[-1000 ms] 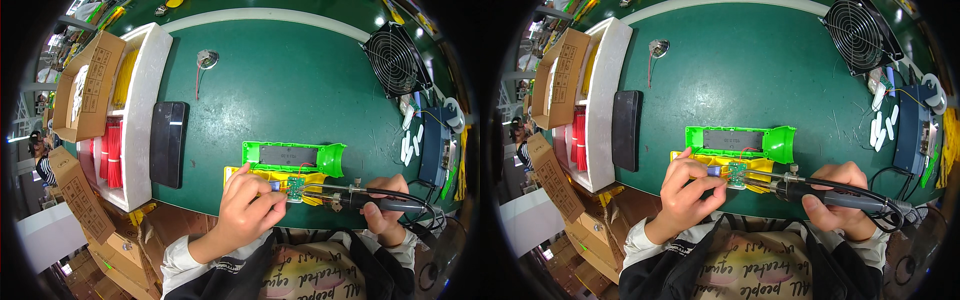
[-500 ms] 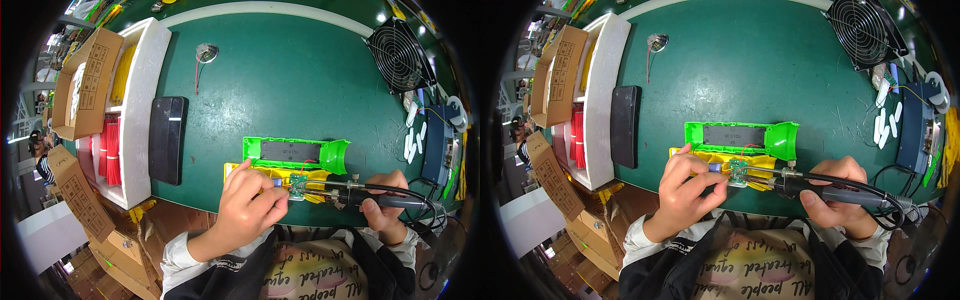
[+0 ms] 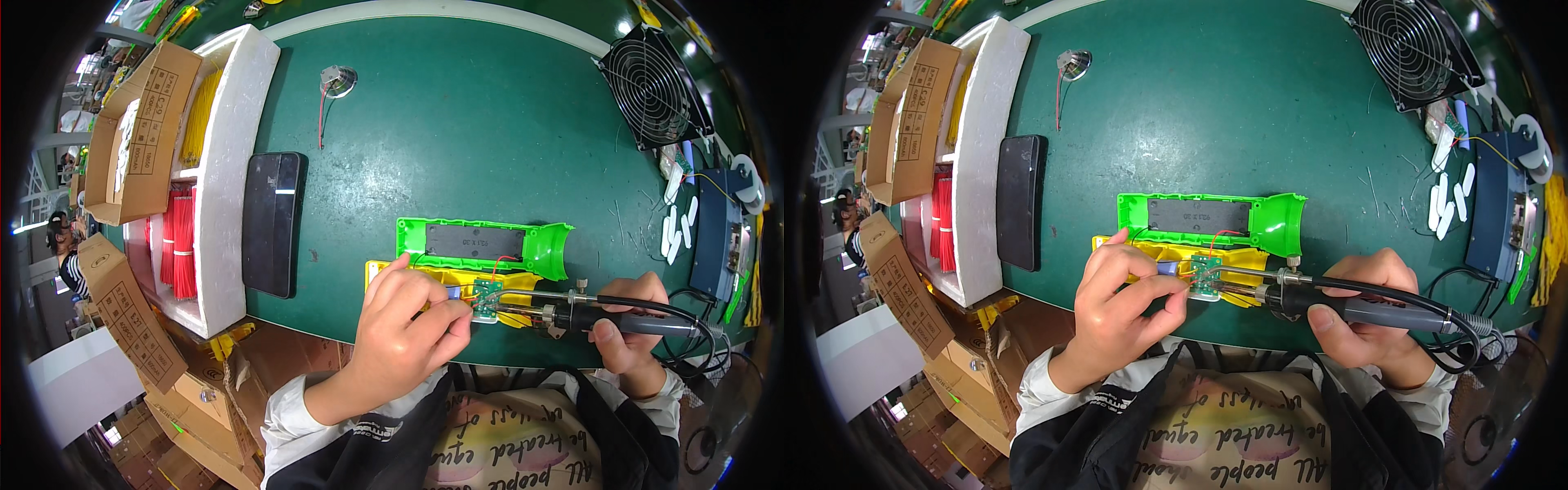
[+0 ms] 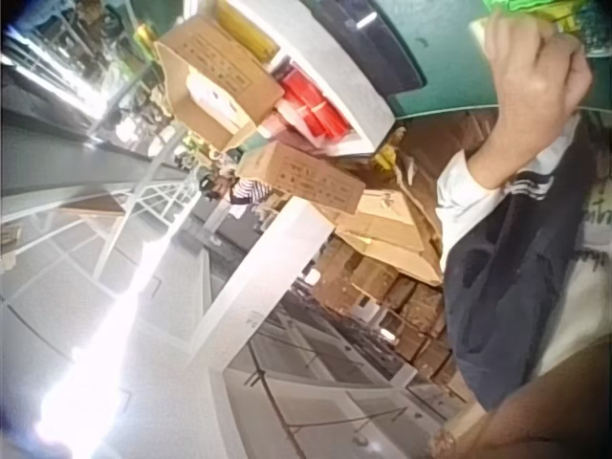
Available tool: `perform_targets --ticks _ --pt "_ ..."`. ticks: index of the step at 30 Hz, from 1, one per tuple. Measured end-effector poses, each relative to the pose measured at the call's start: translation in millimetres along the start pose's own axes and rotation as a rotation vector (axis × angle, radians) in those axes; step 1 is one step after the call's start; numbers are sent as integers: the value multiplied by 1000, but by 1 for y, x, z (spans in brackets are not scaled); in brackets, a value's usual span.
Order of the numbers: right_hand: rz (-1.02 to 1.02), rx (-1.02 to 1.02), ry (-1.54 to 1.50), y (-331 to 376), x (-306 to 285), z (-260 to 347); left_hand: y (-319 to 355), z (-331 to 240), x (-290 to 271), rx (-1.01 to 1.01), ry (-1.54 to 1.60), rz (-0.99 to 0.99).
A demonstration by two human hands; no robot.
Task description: The person assembles flashlights on a production line by soldering wires and electronic components into flashlight casings with a soldering iron, fitting the parts together, and placing the assembled flashlights onto the conveyor belt.
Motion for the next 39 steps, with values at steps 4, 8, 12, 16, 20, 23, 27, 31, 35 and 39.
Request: perform_targets --ticks 4,8,12,16,20,23,27,31,35,39 --pt "-7 -12 -21 -1 0 0 1 1 0 -3 -1 0" --pt "6 -35 42 -1 0 2 -1 0 1 -3 -2 -1" --pt "30 -45 74 -3 0 2 0 0 0 -8 -7 -5" --pt "92 -67 111 -2 0 4 0 0 1 -13 -17 -1" --pt "-56 -24 -59 6 -12 10 -1 -1 0 -10 -23 3" --pt "-177 -91 -26 6 -21 21 -2 -1 -1 -17 -33 -20" --pt "-284 -193 72 1 -33 37 -3 -2 -1 -16 -28 -2" --pt "-359 -271 78 -7 -48 41 -4 -3 -1 -36 -28 6" --pt "-398 -305 5 -10 -54 31 -3 -6 -1 -58 -54 -6" --pt "-407 -296 -14 -9 -57 24 -2 -8 -1 -60 -64 -14"
Point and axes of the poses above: each hand's wrist, its own y-axis away from the middle knuckle, its own x-axis out of the palm, z = x × y, the point moved 5 cm from there along -y, towards the middle knuckle, and after that the axes turned 12 degrees about -y, right-handed, at the moved point
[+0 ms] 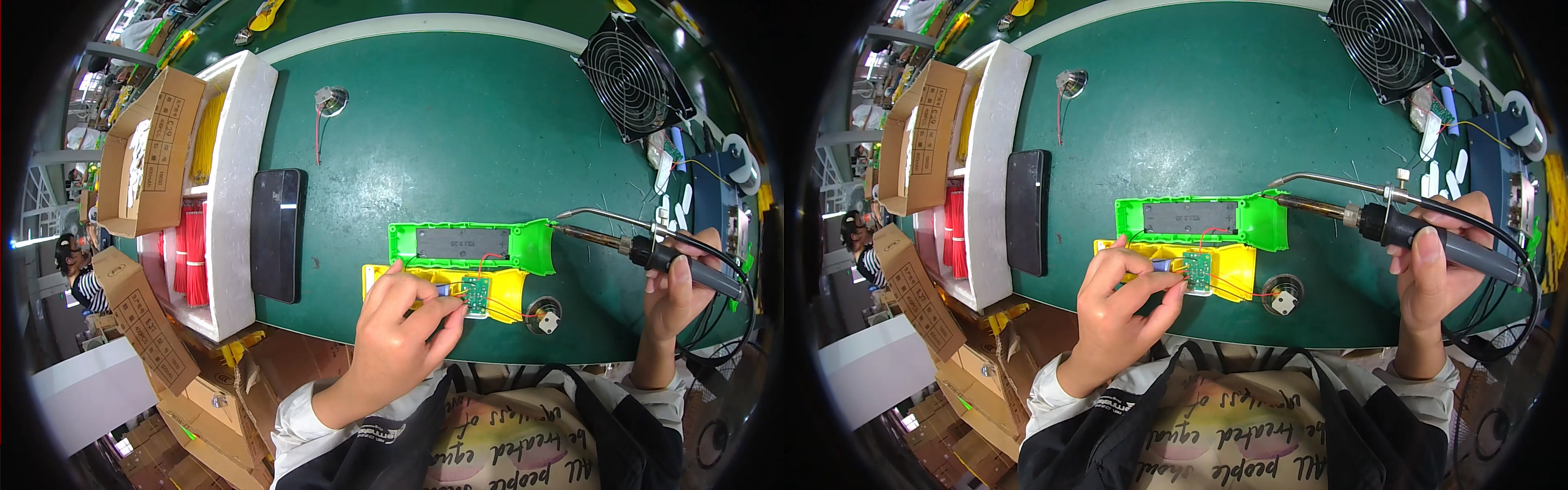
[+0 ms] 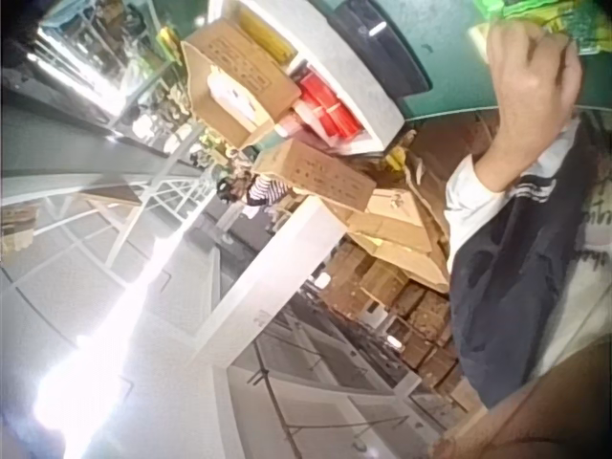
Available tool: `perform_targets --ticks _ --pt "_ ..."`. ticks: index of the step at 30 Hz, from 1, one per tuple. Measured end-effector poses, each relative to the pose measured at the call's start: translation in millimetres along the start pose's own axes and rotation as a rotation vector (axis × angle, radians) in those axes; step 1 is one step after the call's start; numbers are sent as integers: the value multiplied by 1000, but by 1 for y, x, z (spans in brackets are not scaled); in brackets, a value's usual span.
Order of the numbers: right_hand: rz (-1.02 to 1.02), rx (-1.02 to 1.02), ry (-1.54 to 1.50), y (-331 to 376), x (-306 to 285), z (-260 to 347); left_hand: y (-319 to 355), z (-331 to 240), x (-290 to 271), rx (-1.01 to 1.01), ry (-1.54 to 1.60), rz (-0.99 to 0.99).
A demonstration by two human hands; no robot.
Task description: The person assembles flashlights on a production line by soldering wires and electronic components into flashlight casings with a soldering iron, fitting the parts together, and placing the assembled flashlights onto the conveyor belt.
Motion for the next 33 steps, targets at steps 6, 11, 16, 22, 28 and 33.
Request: perform_targets --ticks 6,11,16,22,28,33 --pt "-42 29 11 0 1 -2 1 1 2 13 -3 -13" --pt "-56 37 9 1 -1 -4 1 1 4 4 -19 -60" --pt "-61 42 22 0 -3 -4 2 3 5 9 -19 -72" --pt "-72 7 -5 0 -9 -5 6 6 -4 33 33 -121" --pt "-170 -2 1 -2 -20 -7 25 -7 -18 78 -30 -208" --pt "-148 -2 -29 -4 -14 -10 28 -74 29 232 99 89"
Point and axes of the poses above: each hand's wrist, its own y-axis away from the middle knuckle, its own x-axis out of the palm, z = x × y, the point moved 5 cm from there along -y, towards the middle knuckle, and after that the axes turned 12 degrees about -y, right-handed, at the moved point
